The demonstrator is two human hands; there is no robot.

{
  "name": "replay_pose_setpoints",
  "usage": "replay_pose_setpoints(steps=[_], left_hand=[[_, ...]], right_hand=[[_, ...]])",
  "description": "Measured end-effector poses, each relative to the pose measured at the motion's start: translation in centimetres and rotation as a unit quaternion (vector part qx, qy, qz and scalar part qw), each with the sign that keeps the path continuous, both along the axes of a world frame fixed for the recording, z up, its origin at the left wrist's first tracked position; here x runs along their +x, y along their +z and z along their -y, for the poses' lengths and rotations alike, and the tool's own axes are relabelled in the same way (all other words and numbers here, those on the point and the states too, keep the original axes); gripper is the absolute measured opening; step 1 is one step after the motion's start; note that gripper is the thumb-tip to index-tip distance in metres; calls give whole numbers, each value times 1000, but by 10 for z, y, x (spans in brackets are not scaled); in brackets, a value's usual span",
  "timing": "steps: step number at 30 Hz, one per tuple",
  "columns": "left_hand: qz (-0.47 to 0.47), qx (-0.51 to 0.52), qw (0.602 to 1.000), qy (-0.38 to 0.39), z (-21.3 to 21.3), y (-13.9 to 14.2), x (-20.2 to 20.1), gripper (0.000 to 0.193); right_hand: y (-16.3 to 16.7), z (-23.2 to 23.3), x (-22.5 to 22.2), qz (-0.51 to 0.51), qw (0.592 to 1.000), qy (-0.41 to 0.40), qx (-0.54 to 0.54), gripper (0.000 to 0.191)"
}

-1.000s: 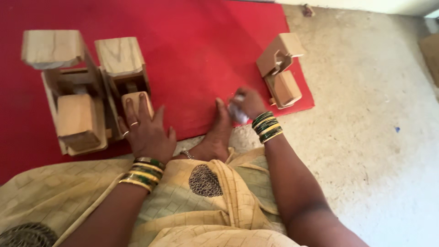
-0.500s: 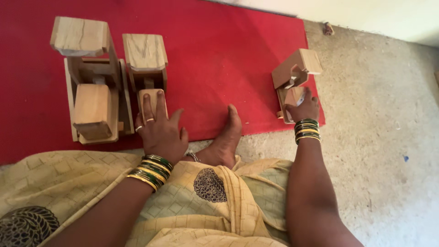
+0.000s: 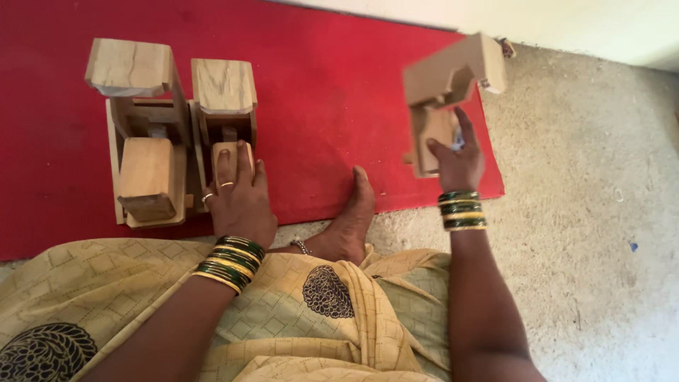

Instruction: The person sits on the floor and wipes small wooden objects one at a time with a white cloth, then places the wiped pieces into an open wooden box on the mat. They continue wiping and arranging the wooden pieces throughout the episode.

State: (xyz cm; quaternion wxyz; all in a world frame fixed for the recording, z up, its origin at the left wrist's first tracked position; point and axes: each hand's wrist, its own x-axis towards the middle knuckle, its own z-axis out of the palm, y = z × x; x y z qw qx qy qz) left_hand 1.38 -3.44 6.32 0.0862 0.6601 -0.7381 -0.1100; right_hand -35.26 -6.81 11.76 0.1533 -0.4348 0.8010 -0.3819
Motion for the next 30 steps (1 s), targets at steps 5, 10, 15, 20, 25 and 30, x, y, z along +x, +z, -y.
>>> replay_pose_setpoints(steps=[5, 10, 15, 20, 25, 30], left_hand=[[-12, 4, 1000, 3, 0, 4, -1, 90], [-35, -15, 999, -10, 2, 4, 0, 84], [-80, -38, 996, -11, 1, 1, -2, 73], [-142, -61, 988, -15, 0, -1, -1, 69], [-343, -141, 916, -154, -6, -2, -12, 72], [-426, 11, 899, -102, -9, -15, -30, 113]], right_hand=[[-3, 1, 89, 320, 936, 128, -72, 75], [-20, -16, 164, 176, 972, 121, 93, 74], [-45, -34, 207, -485, 820, 302, 34, 71], [-53, -37, 200, 354, 871, 331, 79, 63], [-59, -58, 164, -8, 959, 268, 86, 55], [-53, -58, 122, 231, 950, 196, 79, 34]])
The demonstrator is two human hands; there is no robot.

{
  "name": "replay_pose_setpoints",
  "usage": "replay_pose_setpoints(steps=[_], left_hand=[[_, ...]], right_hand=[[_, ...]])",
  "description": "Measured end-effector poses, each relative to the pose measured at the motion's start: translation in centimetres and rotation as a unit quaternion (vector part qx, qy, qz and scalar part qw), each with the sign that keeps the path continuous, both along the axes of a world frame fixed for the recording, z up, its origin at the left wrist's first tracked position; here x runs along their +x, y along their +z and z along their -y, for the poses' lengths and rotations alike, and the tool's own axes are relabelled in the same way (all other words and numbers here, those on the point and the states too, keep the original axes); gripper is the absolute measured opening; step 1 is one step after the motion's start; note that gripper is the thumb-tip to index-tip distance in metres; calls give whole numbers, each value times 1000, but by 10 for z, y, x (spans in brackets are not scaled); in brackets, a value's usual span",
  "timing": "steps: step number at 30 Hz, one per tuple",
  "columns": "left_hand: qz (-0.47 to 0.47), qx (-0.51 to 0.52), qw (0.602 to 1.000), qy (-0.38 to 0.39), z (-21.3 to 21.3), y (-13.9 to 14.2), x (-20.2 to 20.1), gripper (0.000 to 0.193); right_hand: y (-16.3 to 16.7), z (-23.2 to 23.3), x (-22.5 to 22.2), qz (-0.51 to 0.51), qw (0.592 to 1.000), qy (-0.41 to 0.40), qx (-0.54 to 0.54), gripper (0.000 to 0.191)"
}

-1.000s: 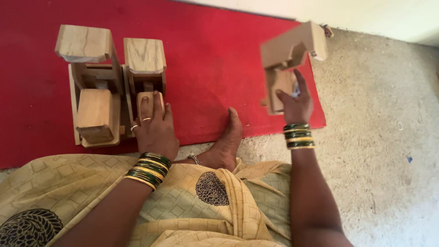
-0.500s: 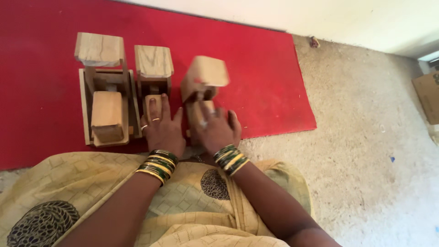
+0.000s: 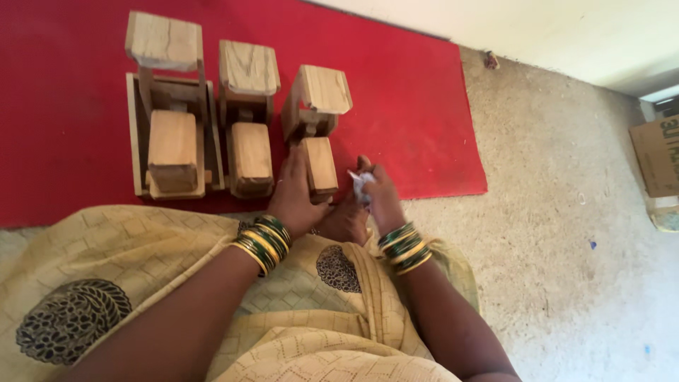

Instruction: The person sits on the floor and wipes small wooden objects one at a time with a white cloth, then places the wiped pieces into an open wooden box on the mat. They continue wiping and arranging the wooden pieces throughout the episode.

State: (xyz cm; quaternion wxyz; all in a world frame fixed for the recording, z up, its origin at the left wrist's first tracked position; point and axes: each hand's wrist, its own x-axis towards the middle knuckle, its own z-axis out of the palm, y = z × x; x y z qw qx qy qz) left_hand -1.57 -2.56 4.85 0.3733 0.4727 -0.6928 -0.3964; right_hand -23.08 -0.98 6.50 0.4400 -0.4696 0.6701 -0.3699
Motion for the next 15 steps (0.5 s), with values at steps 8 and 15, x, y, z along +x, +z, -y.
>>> replay_pose_setpoints(steps=[8, 15], left_hand=[[66, 112, 990, -58, 1, -20, 14, 91], [107, 148, 981, -64, -1, -22, 11, 92]], right_hand=[[12, 26, 27, -5, 969, 127, -211, 42], [12, 28, 58, -495, 827, 224, -146, 47]])
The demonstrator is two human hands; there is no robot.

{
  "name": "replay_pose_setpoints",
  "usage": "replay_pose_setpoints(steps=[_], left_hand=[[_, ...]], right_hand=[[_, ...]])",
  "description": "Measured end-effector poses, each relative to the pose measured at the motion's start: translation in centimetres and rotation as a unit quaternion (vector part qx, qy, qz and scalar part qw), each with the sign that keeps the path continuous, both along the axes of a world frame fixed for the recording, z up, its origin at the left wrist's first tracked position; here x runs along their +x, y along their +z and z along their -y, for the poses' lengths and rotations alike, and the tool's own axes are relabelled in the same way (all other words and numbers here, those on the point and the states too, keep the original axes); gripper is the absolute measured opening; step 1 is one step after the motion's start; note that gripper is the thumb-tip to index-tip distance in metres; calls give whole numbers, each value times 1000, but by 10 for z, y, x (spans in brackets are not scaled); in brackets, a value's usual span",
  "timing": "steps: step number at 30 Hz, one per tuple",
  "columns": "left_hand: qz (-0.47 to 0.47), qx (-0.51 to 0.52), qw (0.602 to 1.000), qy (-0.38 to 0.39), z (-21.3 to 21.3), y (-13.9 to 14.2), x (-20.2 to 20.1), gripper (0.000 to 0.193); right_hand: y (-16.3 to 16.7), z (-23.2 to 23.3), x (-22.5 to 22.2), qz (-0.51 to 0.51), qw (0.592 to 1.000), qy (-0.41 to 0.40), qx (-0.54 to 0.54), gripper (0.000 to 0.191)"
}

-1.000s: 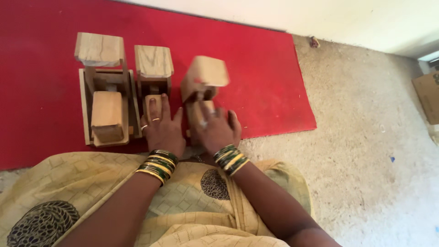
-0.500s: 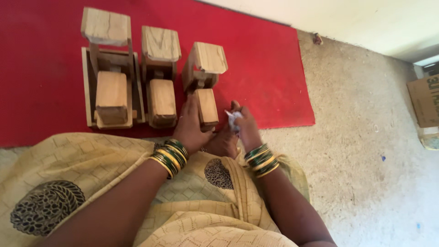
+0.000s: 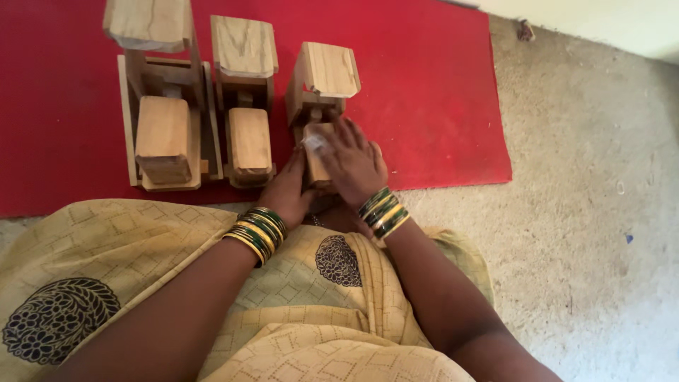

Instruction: The person sits on the floor and wipes small wooden objects one at a time with a white cloth, then places the wiped pieces into an open wooden box on the mat. They continue wiping and arranging the wooden pieces throughout the episode.

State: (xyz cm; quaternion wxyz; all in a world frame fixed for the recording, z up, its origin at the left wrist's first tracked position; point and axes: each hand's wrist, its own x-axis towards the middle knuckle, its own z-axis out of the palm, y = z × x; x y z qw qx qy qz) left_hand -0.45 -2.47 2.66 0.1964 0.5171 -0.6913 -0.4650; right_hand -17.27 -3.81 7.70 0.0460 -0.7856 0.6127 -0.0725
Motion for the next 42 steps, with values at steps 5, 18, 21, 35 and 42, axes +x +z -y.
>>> replay_pose_setpoints(steps=[5, 18, 21, 35, 42], left_hand=[[-5, -14, 1000, -5, 0, -4, -2, 93], [-2, -23, 1000, 1, -3, -3, -3, 94], [10, -24, 1000, 0, -1, -7, -2, 92], [264, 13, 963, -48, -28, 49, 9, 81], [269, -84, 953, -109, -91, 92, 25, 49]], right_hand=[[-18, 10, -24, 233, 968, -85, -23, 35], [-49, 26, -52, 586, 770, -163, 194, 32], [-30, 14, -55, 338, 913, -89, 210, 45], [0, -63, 9, 439, 892, 54, 90, 25], [-25, -50, -32, -26, 993, 24, -117, 8]])
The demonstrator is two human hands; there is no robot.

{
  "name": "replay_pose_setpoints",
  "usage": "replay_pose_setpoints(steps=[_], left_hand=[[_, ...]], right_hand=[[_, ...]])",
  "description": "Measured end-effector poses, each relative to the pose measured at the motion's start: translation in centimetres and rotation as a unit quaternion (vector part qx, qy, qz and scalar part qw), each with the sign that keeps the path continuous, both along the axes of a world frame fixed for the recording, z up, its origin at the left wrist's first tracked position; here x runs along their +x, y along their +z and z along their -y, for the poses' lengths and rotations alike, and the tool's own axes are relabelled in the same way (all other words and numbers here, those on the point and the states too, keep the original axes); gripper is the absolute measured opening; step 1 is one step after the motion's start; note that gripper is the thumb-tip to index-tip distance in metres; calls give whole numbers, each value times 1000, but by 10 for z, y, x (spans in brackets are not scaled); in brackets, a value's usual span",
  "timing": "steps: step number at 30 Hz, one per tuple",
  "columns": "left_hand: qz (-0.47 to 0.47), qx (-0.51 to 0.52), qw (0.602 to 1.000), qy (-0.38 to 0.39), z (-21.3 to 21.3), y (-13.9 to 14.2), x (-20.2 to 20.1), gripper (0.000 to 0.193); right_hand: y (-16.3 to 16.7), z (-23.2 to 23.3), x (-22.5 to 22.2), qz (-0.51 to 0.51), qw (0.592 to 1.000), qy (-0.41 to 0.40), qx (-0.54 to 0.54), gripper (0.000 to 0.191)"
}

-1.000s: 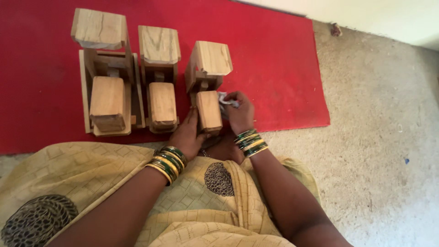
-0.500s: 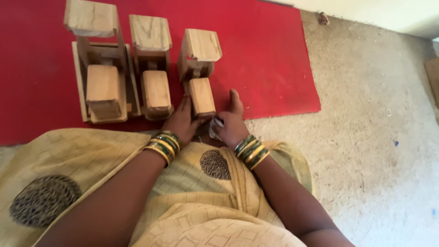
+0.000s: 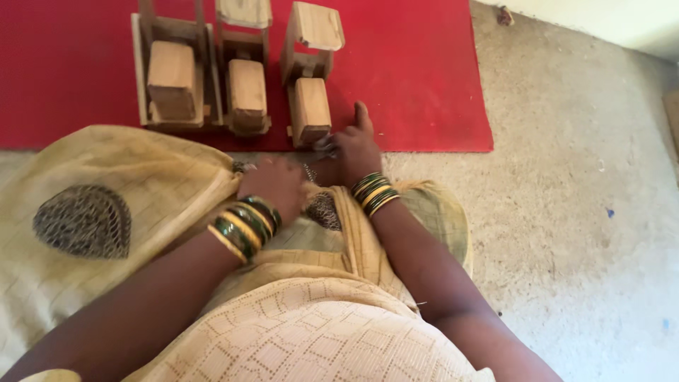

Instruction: The person sits on the floor and wipes small wooden objects one at a time with a white cloth, then places the wiped pieces into an open wooden box on the mat. They continue wiping and arranging the wooden pieces throughout the episode.

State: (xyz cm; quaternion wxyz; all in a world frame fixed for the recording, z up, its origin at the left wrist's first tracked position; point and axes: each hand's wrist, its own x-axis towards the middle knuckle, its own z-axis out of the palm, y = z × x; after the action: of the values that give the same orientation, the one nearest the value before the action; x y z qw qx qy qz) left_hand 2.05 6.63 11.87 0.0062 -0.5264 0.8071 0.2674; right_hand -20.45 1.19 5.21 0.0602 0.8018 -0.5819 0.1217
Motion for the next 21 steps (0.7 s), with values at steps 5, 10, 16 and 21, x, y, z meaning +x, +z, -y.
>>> replay_pose_setpoints(steps=[5, 10, 16, 21], left_hand=[[-27, 146, 989, 15, -54, 9, 9, 47], [-61, 121, 990, 36, -41, -14, 14, 48], [-562, 217, 763, 236, 4, -63, 25, 43], [-700, 321, 549, 325, 48, -89, 21, 54]], right_hand=[[-6, 27, -23, 238, 969, -67, 17, 33], [-2, 24, -10, 158, 986, -60, 15, 32], [38, -10, 32, -19, 995, 4, 95, 17], [43, -33, 53, -3, 956, 184, -229, 10]])
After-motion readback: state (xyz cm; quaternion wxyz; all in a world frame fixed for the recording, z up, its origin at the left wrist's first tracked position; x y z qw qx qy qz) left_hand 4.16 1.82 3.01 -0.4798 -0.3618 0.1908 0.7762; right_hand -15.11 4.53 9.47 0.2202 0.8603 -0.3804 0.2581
